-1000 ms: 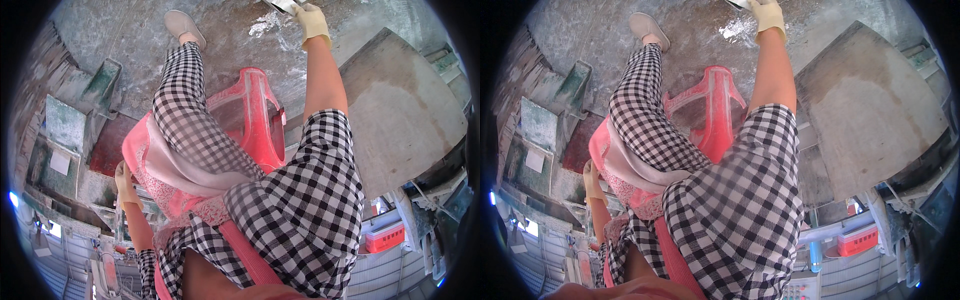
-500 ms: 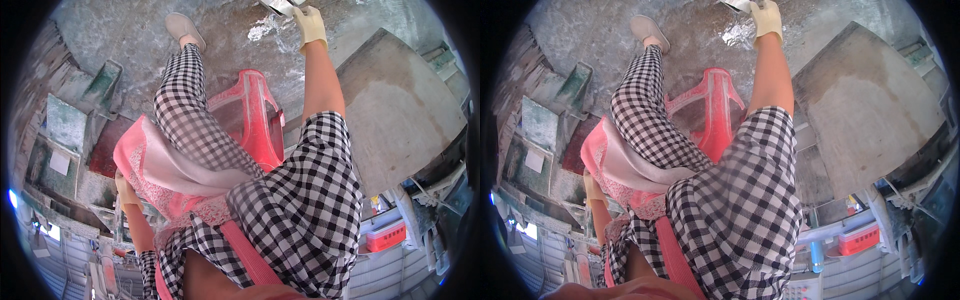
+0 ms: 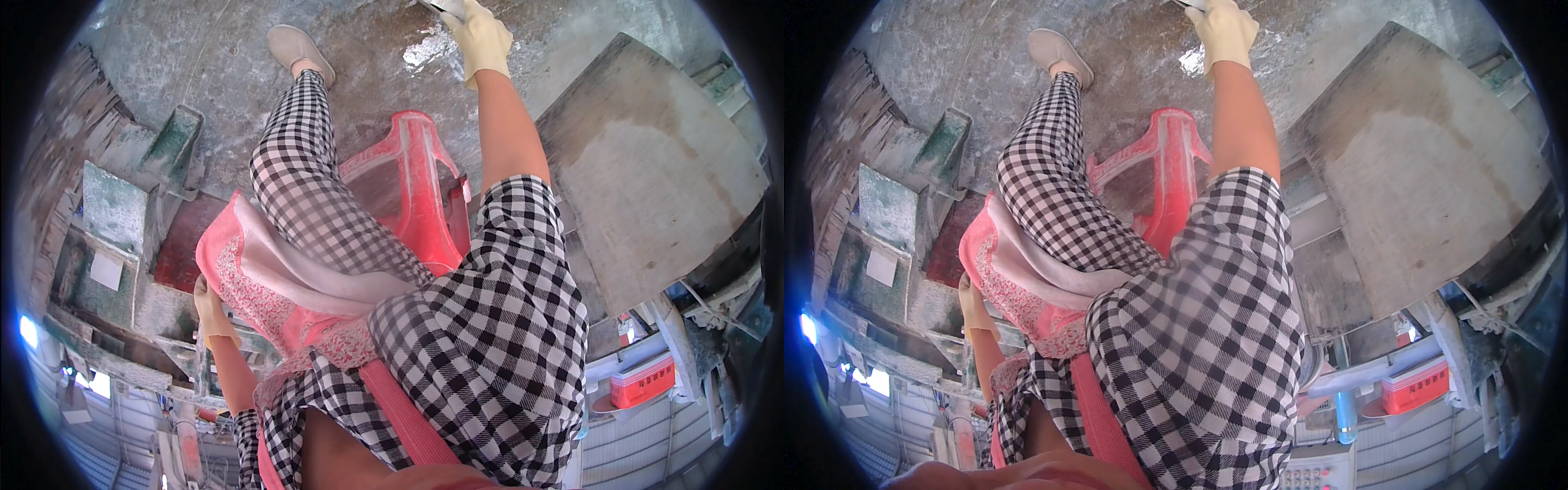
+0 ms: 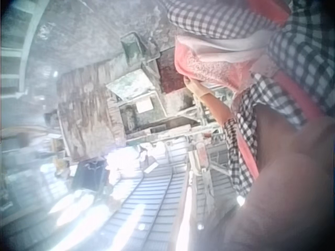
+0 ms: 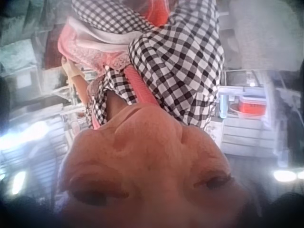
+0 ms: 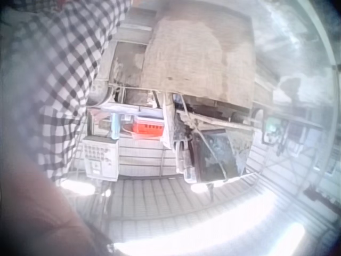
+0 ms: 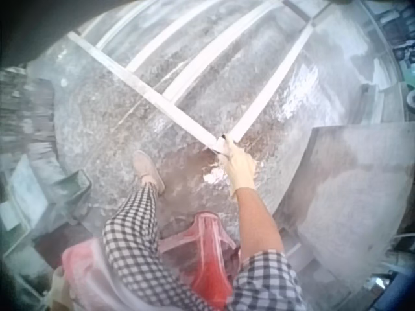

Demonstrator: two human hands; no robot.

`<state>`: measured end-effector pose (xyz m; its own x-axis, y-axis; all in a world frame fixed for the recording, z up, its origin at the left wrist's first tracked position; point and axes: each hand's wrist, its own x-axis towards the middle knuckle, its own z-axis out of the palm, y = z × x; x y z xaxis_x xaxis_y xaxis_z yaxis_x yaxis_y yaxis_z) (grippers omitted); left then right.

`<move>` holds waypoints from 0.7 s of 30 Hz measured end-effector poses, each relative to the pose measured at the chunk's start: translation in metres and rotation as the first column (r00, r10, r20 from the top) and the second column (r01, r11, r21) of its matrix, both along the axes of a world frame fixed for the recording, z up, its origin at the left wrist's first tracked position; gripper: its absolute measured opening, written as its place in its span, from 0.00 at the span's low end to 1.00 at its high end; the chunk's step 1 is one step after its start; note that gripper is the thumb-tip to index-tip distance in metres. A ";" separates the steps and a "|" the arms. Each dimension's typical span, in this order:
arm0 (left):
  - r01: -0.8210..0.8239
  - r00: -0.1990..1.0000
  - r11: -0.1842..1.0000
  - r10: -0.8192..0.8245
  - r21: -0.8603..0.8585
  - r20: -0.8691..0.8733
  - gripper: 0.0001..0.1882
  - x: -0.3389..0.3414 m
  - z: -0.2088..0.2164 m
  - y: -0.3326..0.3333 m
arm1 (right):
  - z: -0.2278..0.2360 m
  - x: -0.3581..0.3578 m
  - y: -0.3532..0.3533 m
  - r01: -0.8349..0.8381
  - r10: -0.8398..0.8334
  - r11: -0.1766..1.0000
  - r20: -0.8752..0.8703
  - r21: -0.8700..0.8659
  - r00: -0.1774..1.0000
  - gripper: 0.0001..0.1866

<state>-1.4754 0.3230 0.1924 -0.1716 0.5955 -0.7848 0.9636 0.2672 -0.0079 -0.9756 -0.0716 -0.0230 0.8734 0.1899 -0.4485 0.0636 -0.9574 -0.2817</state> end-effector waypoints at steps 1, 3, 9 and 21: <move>-0.004 1.000 1.000 0.004 -0.006 0.007 0.18 0.001 0.001 0.000 | -0.004 0.002 0.001 0.002 -0.002 0.999 -0.009 -0.032 1.000 0.30; -0.015 1.000 1.000 0.015 -0.018 0.026 0.19 0.000 0.003 -0.001 | -0.012 0.004 0.003 0.002 -0.004 0.995 -0.021 -0.095 1.000 0.27; -0.018 0.989 1.000 0.017 0.009 0.144 0.18 -0.010 -0.002 0.004 | -0.043 0.006 -0.002 -0.090 0.093 0.971 0.000 -0.220 0.996 0.21; -0.078 0.976 0.996 0.066 0.049 0.208 0.16 -0.053 0.004 0.024 | -0.022 -0.001 0.013 -0.048 0.047 0.981 -0.009 -0.188 0.999 0.24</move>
